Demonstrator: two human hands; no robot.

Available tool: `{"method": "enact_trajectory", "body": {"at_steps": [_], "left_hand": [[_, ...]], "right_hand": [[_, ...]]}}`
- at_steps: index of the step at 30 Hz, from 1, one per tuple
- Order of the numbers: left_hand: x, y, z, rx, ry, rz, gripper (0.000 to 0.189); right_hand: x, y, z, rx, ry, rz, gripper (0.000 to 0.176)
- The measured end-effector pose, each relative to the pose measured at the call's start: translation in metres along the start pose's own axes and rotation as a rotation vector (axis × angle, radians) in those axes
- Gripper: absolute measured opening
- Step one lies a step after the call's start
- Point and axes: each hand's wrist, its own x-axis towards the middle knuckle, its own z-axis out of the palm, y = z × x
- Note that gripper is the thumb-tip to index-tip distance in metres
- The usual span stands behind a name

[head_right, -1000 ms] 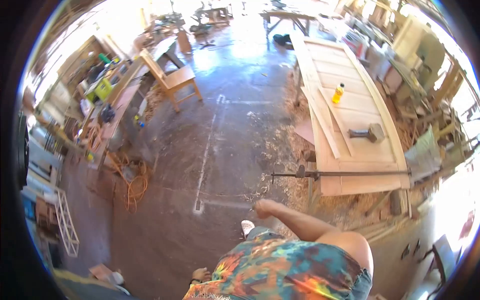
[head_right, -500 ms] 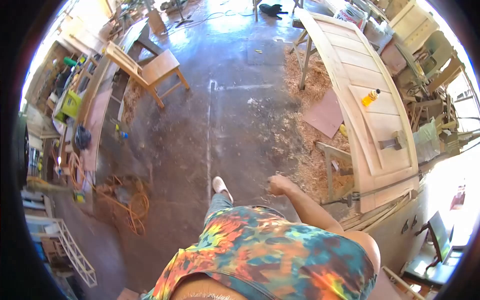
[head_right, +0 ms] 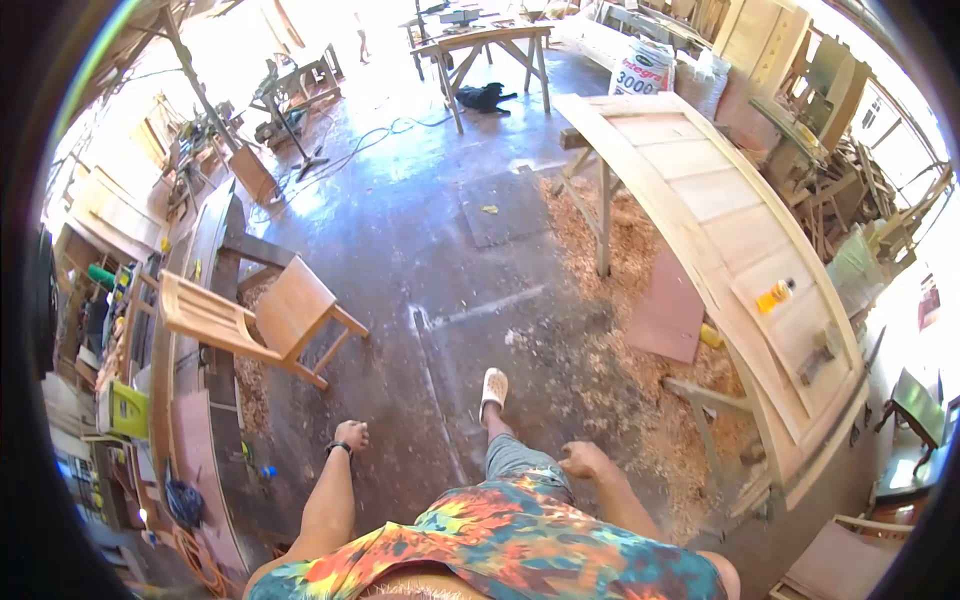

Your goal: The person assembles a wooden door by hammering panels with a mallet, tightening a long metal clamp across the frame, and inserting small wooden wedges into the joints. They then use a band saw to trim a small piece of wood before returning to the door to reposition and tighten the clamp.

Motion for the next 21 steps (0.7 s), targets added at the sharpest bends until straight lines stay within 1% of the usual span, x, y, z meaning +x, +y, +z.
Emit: {"method": "enact_trajectory", "body": {"at_steps": [2, 3, 4, 5, 6, 7, 9, 10, 12, 13, 14, 18, 20, 21], "left_hand": [[0.045, 0.071, 0.013, -0.009, -0.072, 0.056, 0.009], [0.066, 0.101, 0.027, -0.07, -0.104, 0.031, 0.01], [0.088, 0.116, 0.034, -0.122, -0.135, -0.012, 0.013], [0.1, 0.135, 0.033, 0.017, -0.247, -0.061, 0.017], [0.116, 0.159, 0.038, 0.142, -0.368, -0.101, 0.022], [0.141, 0.169, 0.037, 0.139, -0.369, -0.108, 0.022], [0.193, 0.174, 0.033, 1.14, -0.43, 0.665, 0.03], [0.195, 0.2, 0.036, 1.128, -0.436, 0.663, 0.03], [0.192, 0.26, 0.035, 0.581, -0.278, -0.03, 0.029], [0.228, 0.261, 0.026, 0.67, -0.312, -0.075, 0.034], [0.252, 0.267, 0.018, 0.677, -0.332, -0.122, 0.031], [0.35, 0.303, -0.006, 0.729, -0.386, -0.234, 0.023], [0.398, 0.34, -0.01, 0.705, -0.407, -0.278, 0.02], [0.419, 0.37, -0.012, 0.678, -0.419, -0.285, 0.019]], "right_hand": [[0.057, -0.024, -0.036, 0.014, 0.018, -0.008, 0.048], [0.086, -0.043, -0.067, -0.084, -0.025, 0.003, 0.048], [0.109, -0.064, -0.091, -0.175, -0.086, 0.02, 0.048], [0.151, -0.079, -0.117, -0.104, -0.197, 0.021, 0.059], [0.179, -0.087, -0.14, -0.049, -0.019, -0.066, 0.056], [0.2, -0.11, -0.178, 0.084, 0.087, -0.079, 0.054], [0.237, -0.158, -0.26, 0.144, 0.231, -0.15, 0.05], [0.257, -0.179, -0.301, 0.138, 0.237, -0.16, 0.049], [0.307, -0.205, -0.365, 0.127, 0.24, -0.167, 0.047], [0.336, -0.215, -0.392, 0.114, 0.293, -0.184, 0.046], [0.366, -0.223, -0.416, 0.102, 0.347, -0.201, 0.045], [0.487, -0.254, -0.481, 0.025, 0.389, -0.184, 0.046], [0.54, -0.265, -0.498, -0.011, 0.291, -0.08, 0.048], [0.569, -0.261, -0.495, -0.042, 0.273, -0.048, 0.048]]}}
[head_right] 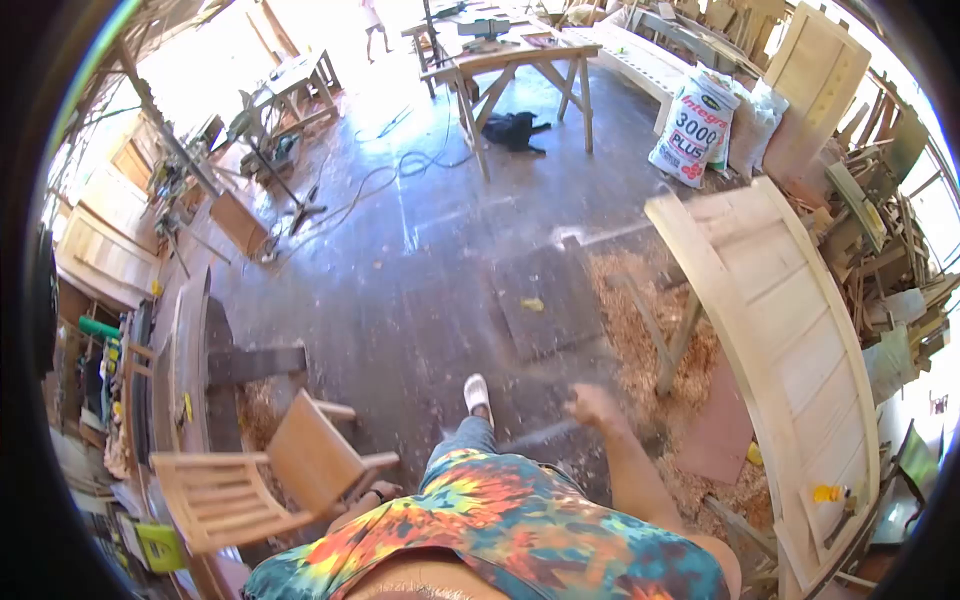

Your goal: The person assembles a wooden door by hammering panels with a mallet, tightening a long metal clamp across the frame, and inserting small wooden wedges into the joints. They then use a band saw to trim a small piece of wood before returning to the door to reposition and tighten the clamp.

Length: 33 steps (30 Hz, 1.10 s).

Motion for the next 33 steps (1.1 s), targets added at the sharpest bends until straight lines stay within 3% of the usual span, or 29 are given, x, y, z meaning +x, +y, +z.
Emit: {"method": "enact_trajectory", "body": {"at_steps": [2, 4, 6, 7, 8, 10, 12, 13, 14, 15, 19, 21, 22, 23, 24, 26, 29, 31, 33], "left_hand": [[0.023, 0.052, -0.054, 0.129, -0.024, 0.058, 0.018], [0.074, 0.108, -0.109, 0.61, -0.024, 0.23, 0.018], [0.121, 0.186, -0.166, 1.133, 0.035, 0.442, 0.019], [0.139, 0.234, -0.203, 1.301, 0.066, 0.483, 0.02], [0.147, 0.285, -0.231, 1.264, 0.184, 0.544, 0.018], [0.161, 0.4, -0.288, 1.314, 0.227, 0.625, 0.02], [0.194, 0.491, -0.334, 1.258, 0.312, 0.822, 0.016], [0.25, 0.521, -0.368, 0.69, 0.087, 0.848, 0.017], [0.293, 0.551, -0.388, 0.108, -0.097, 0.775, 0.018], [0.257, 0.604, -0.38, -0.027, 0.033, 0.507, 0.02], [0.245, 0.723, -0.394, 0.085, 0.087, 0.376, 0.024], [0.287, 0.752, -0.412, 0.536, -0.002, 0.524, 0.025], [0.313, 0.763, -0.425, 1.029, 0.039, 0.764, 0.026], [0.354, 0.764, -0.436, 1.478, 0.213, 1.12, 0.027], [0.333, 0.797, -0.43, 1.365, 0.085, 0.886, 0.027], [0.316, 0.857, -0.423, 1.23, 0.027, 0.698, 0.027], [0.329, 0.945, -0.422, 1.262, -0.023, 0.662, 0.026], [0.347, 1.007, -0.418, 1.322, -0.055, 0.666, 0.026], [0.368, 1.076, -0.407, 1.395, -0.094, 0.679, 0.026]], "right_hand": [[0.039, -0.012, -0.007, -0.054, -0.12, 0.091, 0.049], [0.062, -0.027, -0.034, -0.061, -0.241, 0.178, 0.049], [0.084, -0.041, -0.046, 0.205, -0.189, 0.082, 0.047], [0.111, -0.015, -0.022, 0.356, -0.128, 0.064, 0.045], [0.124, -0.02, -0.034, 0.374, -0.072, 0.092, 0.042], [0.152, -0.023, -0.065, 0.296, -0.037, 0.147, 0.04], [0.189, -0.015, -0.096, 0.191, -0.179, 0.432, 0.042], [0.201, -0.013, -0.113, 0.147, -0.032, 0.436, 0.03], [0.211, -0.014, -0.133, 0.212, 0.101, 0.457, 0.029], [0.228, -0.009, -0.152, 0.259, 0.245, 0.455, 0.028], [0.328, 0.038, -0.189, 0.304, 0.069, 0.495, 0.048], [0.377, 0.058, -0.211, 0.249, 0.039, 0.481, 0.035], [0.403, 0.064, -0.23, 0.235, 0.024, 0.493, 0.041], [0.428, 0.074, -0.253, 0.25, 0.028, 0.504, 0.041], [0.451, 0.084, -0.277, 0.341, 0.082, 0.482, 0.045], [0.479, 0.1, -0.323, 0.426, 0.14, 0.473, 0.05], [0.498, 0.119, -0.403, 0.528, 0.279, 0.513, 0.05], [0.504, 0.14, -0.44, 0.494, 0.312, 0.642, 0.048], [0.533, 0.199, -0.406, 0.5, 0.355, 0.685, 0.046]]}}
